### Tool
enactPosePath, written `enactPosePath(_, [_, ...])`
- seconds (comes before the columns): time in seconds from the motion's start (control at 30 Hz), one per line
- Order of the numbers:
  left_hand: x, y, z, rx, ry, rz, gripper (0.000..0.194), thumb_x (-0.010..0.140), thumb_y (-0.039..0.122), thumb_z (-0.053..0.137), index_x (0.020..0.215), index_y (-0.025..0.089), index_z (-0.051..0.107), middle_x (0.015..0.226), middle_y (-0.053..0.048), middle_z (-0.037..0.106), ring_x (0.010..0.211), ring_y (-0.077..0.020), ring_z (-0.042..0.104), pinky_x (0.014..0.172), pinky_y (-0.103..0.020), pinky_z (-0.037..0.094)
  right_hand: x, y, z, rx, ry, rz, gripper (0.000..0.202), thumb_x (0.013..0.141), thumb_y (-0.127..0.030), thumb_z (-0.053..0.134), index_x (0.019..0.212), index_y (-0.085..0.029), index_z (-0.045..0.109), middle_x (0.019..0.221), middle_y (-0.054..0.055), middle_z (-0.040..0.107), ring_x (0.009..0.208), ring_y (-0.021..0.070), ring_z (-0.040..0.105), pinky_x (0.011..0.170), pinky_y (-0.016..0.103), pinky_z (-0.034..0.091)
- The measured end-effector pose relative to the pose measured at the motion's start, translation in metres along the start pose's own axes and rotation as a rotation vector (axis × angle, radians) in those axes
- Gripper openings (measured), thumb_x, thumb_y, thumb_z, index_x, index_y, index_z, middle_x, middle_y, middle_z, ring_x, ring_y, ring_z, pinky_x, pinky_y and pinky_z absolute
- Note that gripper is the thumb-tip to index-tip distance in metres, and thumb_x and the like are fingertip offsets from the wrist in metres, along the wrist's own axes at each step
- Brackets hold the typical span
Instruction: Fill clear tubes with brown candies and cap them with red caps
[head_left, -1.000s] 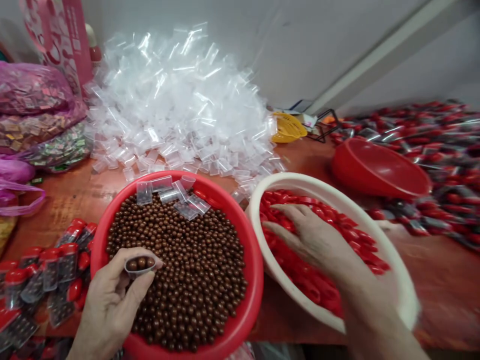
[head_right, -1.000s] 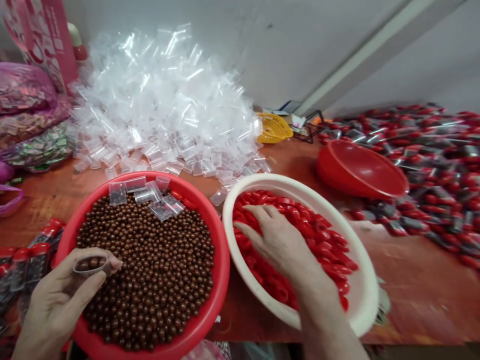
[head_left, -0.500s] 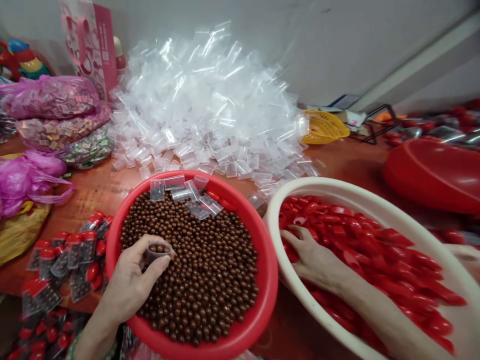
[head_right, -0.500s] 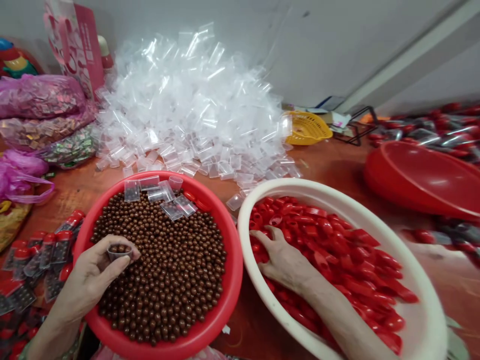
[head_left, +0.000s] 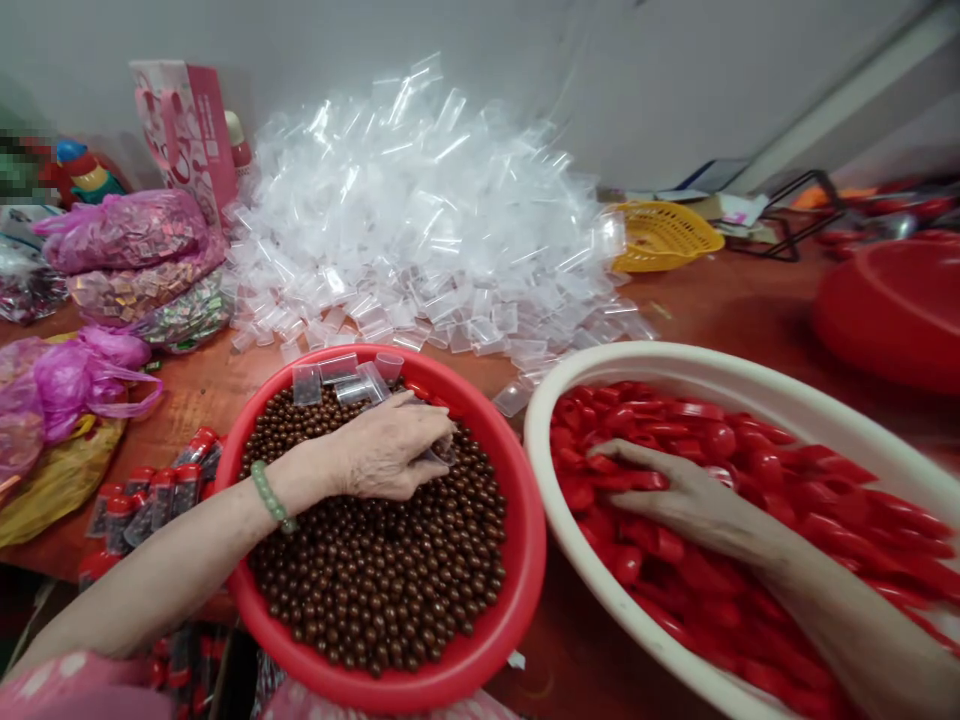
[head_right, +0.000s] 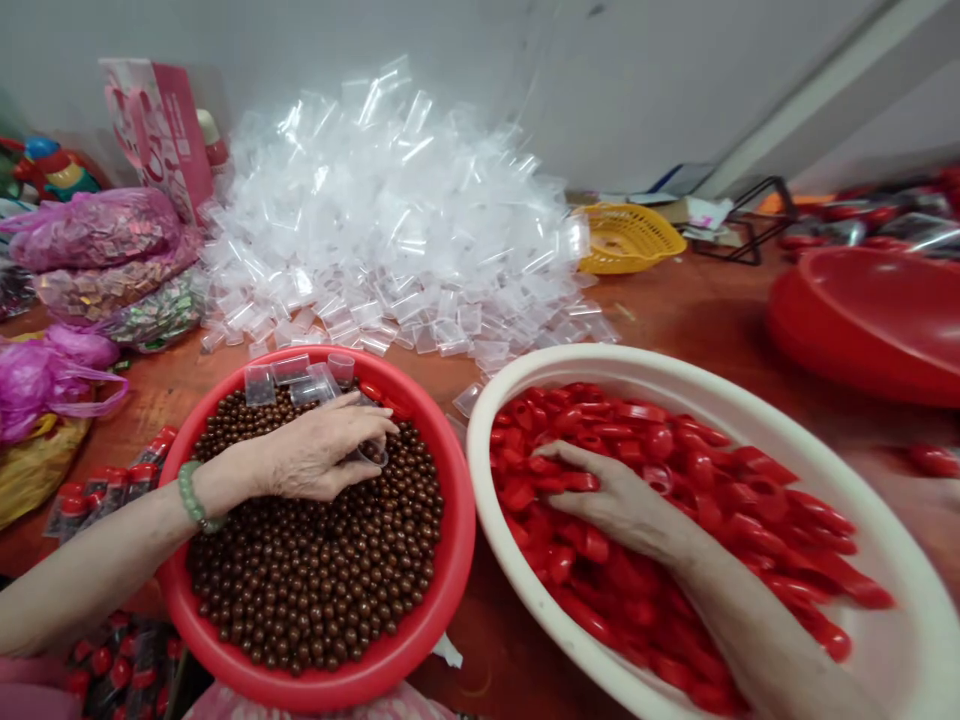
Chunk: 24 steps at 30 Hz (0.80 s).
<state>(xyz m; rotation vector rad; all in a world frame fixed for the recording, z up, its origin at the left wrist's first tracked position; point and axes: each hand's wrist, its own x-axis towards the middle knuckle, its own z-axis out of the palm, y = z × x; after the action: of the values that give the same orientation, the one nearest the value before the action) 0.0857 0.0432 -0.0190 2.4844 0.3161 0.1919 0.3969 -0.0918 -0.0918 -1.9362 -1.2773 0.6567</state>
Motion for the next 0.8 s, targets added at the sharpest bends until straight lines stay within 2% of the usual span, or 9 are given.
enactPosePath(0.1, [0.003, -0.01, 0.001, 0.044, -0.055, 0.013, 0.007, 0.091, 0.017, 0.058, 0.096, 0.018, 0.061, 0.109, -0.01, 0.068, 0.114, -0.0253, 0.06, 0.111, -0.045, 0.036, 0.004, -0.001, -0.011, 0.067, -0.159, 0.139, 0.017, 0.057, -0.031, 0.08, 0.073, -0.023, 0.08, 0.083, 0.01, 0.078, 0.072, 0.0287, 0.073, 0.066, 0.035, 0.058])
enactPosePath(0.17, [-0.004, -0.016, 0.0, 0.035, -0.053, -0.014, 0.009, 0.092, 0.019, 0.057, 0.1, 0.018, 0.061, 0.111, -0.011, 0.067, 0.112, -0.0255, 0.06, 0.108, -0.044, 0.039, 0.007, -0.004, -0.021, 0.095, -0.185, 0.208, 0.024, 0.054, -0.039, 0.084, 0.072, -0.024, 0.08, 0.085, 0.012, 0.077, 0.075, 0.0314, 0.073, 0.066, 0.037, 0.059])
enactPosePath(0.3, [-0.024, -0.022, -0.008, 0.001, -0.038, -0.072, 0.015, 0.094, 0.02, 0.053, 0.107, 0.018, 0.059, 0.113, -0.011, 0.066, 0.109, -0.0251, 0.06, 0.103, -0.043, 0.043, 0.009, -0.028, -0.04, 0.201, -0.096, 0.299, 0.041, 0.044, -0.055, 0.09, 0.073, -0.028, 0.079, 0.101, 0.015, 0.076, 0.081, 0.0345, 0.072, 0.066, 0.043, 0.059])
enactPosePath(0.4, [-0.039, -0.024, -0.014, -0.023, -0.034, -0.108, 0.016, 0.095, 0.022, 0.051, 0.11, 0.018, 0.057, 0.113, -0.011, 0.065, 0.107, -0.0242, 0.06, 0.098, -0.039, 0.046, 0.007, -0.067, -0.043, 0.298, -0.016, 0.238, 0.044, 0.041, -0.062, 0.089, 0.069, -0.031, 0.076, 0.109, 0.014, 0.074, 0.09, 0.0355, 0.07, 0.071, 0.046, 0.059])
enactPosePath(0.47, [-0.046, -0.026, -0.017, -0.034, -0.022, -0.13, 0.018, 0.095, 0.023, 0.051, 0.112, 0.019, 0.056, 0.112, -0.011, 0.065, 0.106, -0.024, 0.061, 0.095, -0.038, 0.047, 0.007, -0.098, -0.032, 0.239, 0.003, 0.098, 0.046, 0.035, -0.064, 0.09, 0.06, -0.029, 0.073, 0.097, 0.014, 0.074, 0.091, 0.0361, 0.069, 0.071, 0.045, 0.059])
enactPosePath(0.53, [-0.052, -0.027, -0.019, -0.041, 0.001, -0.141, 0.02, 0.094, 0.023, 0.051, 0.113, 0.019, 0.056, 0.112, -0.011, 0.065, 0.106, -0.0242, 0.061, 0.096, -0.038, 0.047, 0.009, -0.127, -0.011, 0.228, -0.112, 0.005, 0.043, 0.046, -0.064, 0.087, 0.065, -0.027, 0.074, 0.084, 0.01, 0.073, 0.078, 0.0299, 0.069, 0.068, 0.041, 0.058])
enactPosePath(0.6, [-0.056, -0.028, -0.02, -0.055, 0.02, -0.143, 0.02, 0.094, 0.023, 0.052, 0.114, 0.019, 0.056, 0.111, -0.011, 0.065, 0.107, -0.0244, 0.061, 0.097, -0.039, 0.047, 0.015, -0.147, 0.018, 0.29, -0.268, -0.137, 0.039, 0.058, -0.06, 0.083, 0.066, -0.024, 0.071, 0.08, 0.006, 0.072, 0.076, 0.0245, 0.068, 0.073, 0.036, 0.057])
enactPosePath(0.7, [-0.063, -0.027, -0.021, -0.091, 0.047, -0.158, 0.019, 0.094, 0.023, 0.052, 0.111, 0.018, 0.058, 0.11, -0.011, 0.067, 0.106, -0.0242, 0.063, 0.096, -0.038, 0.047, 0.025, -0.157, 0.058, 0.189, -0.395, -0.297, 0.028, 0.074, -0.049, 0.073, 0.073, -0.022, 0.068, 0.08, 0.003, 0.069, 0.074, 0.0195, 0.066, 0.071, 0.031, 0.055])
enactPosePath(0.8, [-0.07, -0.024, -0.019, -0.132, 0.112, -0.191, 0.019, 0.093, 0.023, 0.054, 0.111, 0.019, 0.058, 0.109, -0.01, 0.068, 0.103, -0.0231, 0.065, 0.095, -0.035, 0.048, 0.033, -0.151, 0.082, 0.097, -0.439, -0.323, 0.018, 0.073, -0.038, 0.074, 0.08, -0.021, 0.07, 0.082, 0.003, 0.071, 0.076, 0.0205, 0.065, 0.074, 0.034, 0.055])
